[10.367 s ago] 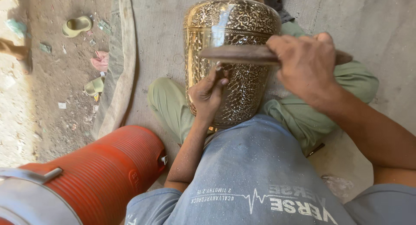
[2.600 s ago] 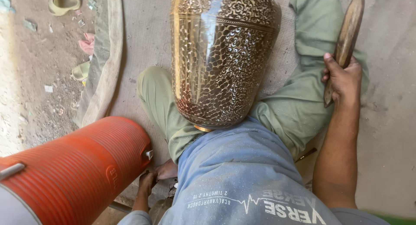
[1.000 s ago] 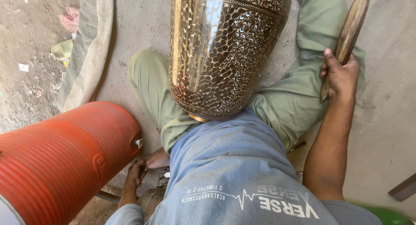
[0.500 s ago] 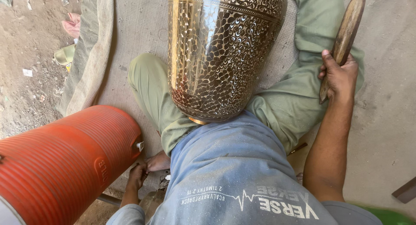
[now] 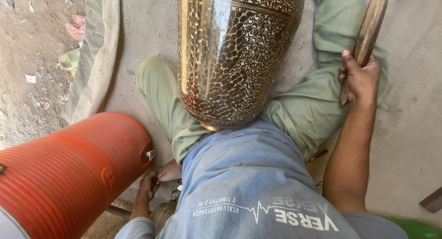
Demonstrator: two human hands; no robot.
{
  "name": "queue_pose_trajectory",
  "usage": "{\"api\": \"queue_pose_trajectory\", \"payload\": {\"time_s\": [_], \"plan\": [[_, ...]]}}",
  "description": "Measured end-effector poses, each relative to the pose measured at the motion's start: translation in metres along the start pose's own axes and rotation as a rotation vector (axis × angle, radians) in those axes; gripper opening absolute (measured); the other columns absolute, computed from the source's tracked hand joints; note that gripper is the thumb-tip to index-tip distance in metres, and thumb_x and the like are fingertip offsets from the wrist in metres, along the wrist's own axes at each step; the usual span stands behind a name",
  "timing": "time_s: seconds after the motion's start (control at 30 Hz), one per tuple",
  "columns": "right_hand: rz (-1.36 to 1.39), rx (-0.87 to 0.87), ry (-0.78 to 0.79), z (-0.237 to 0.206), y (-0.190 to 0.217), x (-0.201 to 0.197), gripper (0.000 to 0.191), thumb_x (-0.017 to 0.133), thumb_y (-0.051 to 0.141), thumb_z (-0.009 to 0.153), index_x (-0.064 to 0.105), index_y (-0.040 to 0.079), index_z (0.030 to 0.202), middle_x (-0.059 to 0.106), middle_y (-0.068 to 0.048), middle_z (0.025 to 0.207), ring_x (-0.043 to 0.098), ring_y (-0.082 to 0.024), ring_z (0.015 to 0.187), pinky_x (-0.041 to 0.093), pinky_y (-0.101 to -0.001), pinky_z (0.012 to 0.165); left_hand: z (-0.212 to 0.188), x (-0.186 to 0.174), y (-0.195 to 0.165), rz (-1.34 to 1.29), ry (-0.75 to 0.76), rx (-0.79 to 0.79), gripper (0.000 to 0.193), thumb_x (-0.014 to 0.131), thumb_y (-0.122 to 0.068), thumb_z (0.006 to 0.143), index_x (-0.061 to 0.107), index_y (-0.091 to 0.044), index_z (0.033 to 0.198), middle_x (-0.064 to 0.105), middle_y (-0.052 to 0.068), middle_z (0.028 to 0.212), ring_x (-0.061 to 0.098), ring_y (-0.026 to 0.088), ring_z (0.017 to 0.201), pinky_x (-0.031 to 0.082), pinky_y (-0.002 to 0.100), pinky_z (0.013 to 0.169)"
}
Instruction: The person sits cross-legged on a mat and uses a hammer and chisel to engrave intricate patterns onto a large brass vase. They repeatedly tap the chisel against the vase's surface to create detailed designs.
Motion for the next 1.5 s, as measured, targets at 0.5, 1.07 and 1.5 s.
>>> {"api": "queue_pose_trajectory", "payload": {"time_s": [0.5,1.07,1.5], "plan": [[-0.022,0.002,0.003,0.005,-0.009,-0.006,0.021,0.082,0.012,0.101,0.064,0.005,0.110,0.068,-0.002,0.086,0.061,-0.007,0.064,0.050,-0.0239,0.052,0.005,-0.001,0.005,0.061,-0.095,-0.011,0.008,0.065,-0.008,0.087,0.057,-0.007,0.088,0.060,0.006,0.070,0.055,0.015,0.054,0.050,0.026,0.050],[0.043,-0.035,0.038,-0.003,0.009,-0.001,0.020,0.083,0.012,0.100,0.065,0.005,0.106,0.066,0.000,0.085,0.060,-0.008,0.065,0.049,-0.0236,0.053,-0.014,0.017,-0.002,0.100,-0.044,-0.013,0.013,0.065,-0.020,0.084,0.061,-0.009,0.089,0.060,0.005,0.069,0.052,0.015,0.053,0.046,0.026,0.049],[-0.005,0.012,0.004,0.003,-0.001,-0.005,0.021,0.082,0.012,0.098,0.064,0.007,0.108,0.066,0.000,0.080,0.060,-0.008,0.061,0.051,-0.0247,0.051,-0.012,-0.009,0.017,1.257,-0.233,0.289,0.054,0.074,-0.038,0.074,0.066,-0.003,0.115,0.069,0.021,0.108,0.065,0.031,0.097,0.053,0.043,0.086]]}}
Point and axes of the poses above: each hand's wrist, its own z-axis towards the middle knuckle, its own x-axis out of the palm, y = z × x, the point moved 3 cm from there along z, towards the middle knuckle
